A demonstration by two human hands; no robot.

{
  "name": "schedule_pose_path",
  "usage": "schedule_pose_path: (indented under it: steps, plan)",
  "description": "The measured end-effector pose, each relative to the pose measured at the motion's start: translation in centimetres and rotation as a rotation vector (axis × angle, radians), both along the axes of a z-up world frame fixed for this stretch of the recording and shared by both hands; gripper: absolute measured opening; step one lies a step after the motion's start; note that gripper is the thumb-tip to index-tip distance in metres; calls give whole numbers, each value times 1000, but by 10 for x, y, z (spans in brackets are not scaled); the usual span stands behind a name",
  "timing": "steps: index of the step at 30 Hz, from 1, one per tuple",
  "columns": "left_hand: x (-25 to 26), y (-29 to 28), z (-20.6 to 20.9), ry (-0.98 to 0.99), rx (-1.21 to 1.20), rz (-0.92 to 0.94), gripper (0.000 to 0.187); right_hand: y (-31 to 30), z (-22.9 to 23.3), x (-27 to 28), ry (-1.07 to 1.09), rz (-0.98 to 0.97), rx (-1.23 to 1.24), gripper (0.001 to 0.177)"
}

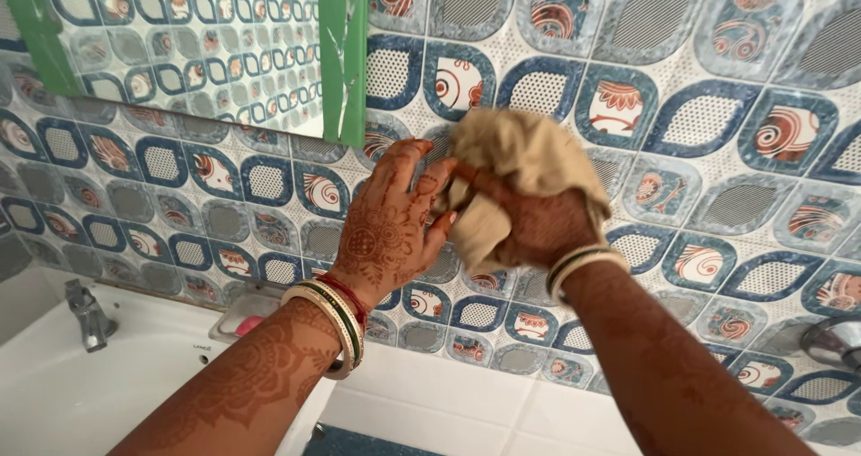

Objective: The person cleans a bathroom sink and the surrounding wall area using a cloth, wiping the basin, faucet, pipes underneath, and decorative tiles.

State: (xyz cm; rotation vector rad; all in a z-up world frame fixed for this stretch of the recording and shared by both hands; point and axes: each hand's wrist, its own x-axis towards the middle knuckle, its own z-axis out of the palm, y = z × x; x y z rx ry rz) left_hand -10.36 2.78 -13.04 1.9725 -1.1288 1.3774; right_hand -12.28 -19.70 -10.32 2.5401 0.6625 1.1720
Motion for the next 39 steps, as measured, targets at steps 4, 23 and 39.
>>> schedule_pose_path:
  steps: [4,23,39]
  plan:
    - [-9,-7,11,-14,-8,-20,63,-32,35,-4,-63,-63,28,65]
    - [-25,-80,-9,-13,66,-136,64,-202,-26,-106,-655,-493,582,89]
    - [-16,-40,-68,188,125,18,72,-42,-136,-20,-331,-463,718,109]
